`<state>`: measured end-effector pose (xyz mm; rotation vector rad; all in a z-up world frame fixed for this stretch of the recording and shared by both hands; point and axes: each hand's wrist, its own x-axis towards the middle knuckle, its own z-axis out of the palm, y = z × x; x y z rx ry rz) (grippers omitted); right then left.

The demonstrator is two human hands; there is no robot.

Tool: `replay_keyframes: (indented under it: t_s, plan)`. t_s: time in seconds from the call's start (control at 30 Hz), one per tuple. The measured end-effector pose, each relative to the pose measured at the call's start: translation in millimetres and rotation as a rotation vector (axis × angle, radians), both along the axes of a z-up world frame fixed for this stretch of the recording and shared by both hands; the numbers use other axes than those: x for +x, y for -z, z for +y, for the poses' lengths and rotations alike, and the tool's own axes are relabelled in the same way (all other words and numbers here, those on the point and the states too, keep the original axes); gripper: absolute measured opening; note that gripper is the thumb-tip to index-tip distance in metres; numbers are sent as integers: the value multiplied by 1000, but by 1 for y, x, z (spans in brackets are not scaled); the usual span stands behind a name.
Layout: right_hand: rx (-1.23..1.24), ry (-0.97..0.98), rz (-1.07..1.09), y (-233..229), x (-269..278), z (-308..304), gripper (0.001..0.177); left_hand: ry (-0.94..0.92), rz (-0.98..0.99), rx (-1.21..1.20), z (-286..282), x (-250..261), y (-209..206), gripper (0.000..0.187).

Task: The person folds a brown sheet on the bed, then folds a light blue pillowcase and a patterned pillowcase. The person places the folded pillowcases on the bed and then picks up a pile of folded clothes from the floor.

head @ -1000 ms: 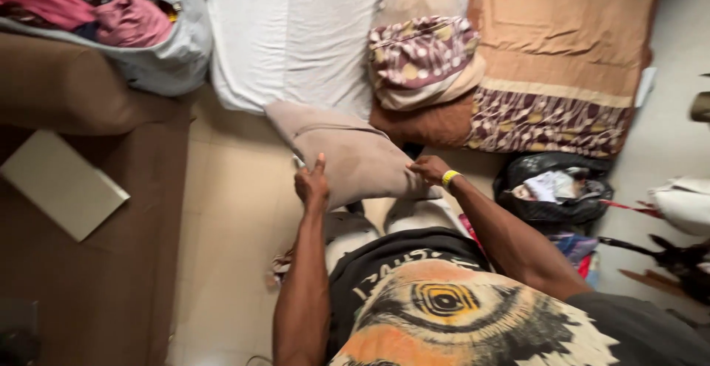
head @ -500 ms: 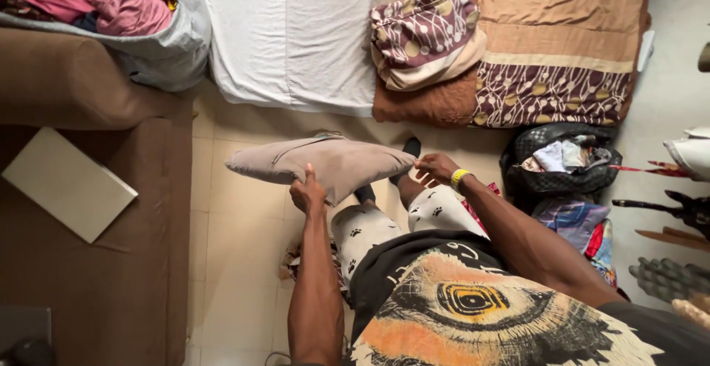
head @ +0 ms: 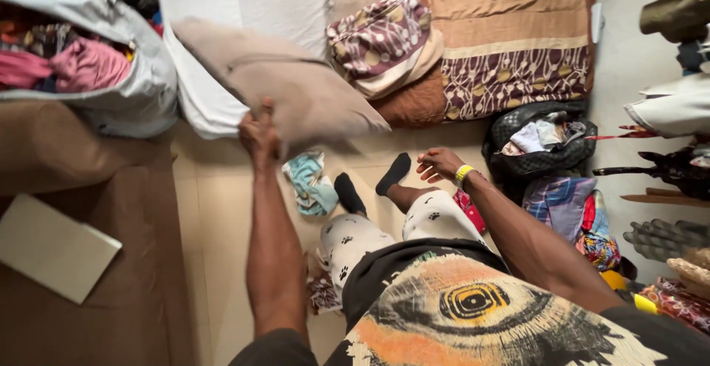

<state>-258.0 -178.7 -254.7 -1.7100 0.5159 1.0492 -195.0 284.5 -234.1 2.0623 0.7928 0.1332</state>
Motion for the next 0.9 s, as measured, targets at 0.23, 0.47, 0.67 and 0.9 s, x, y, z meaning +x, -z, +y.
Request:
replay_keyframes:
  t_s: [0.23,0.47,0.67,0.9]
  plan:
    - [52,165,-22,16,4,-45,31,-34,-44,139,32,89,130,40]
    - [153,221,98,128,16,-99,29,448,80,17,-115,120,153,28]
    - [140,355,119,154,43,-107,22,725,296,202,-241,206,202,40]
    - [123,458,211,258,34,-155,23,807,91,578,-298,345,303,89]
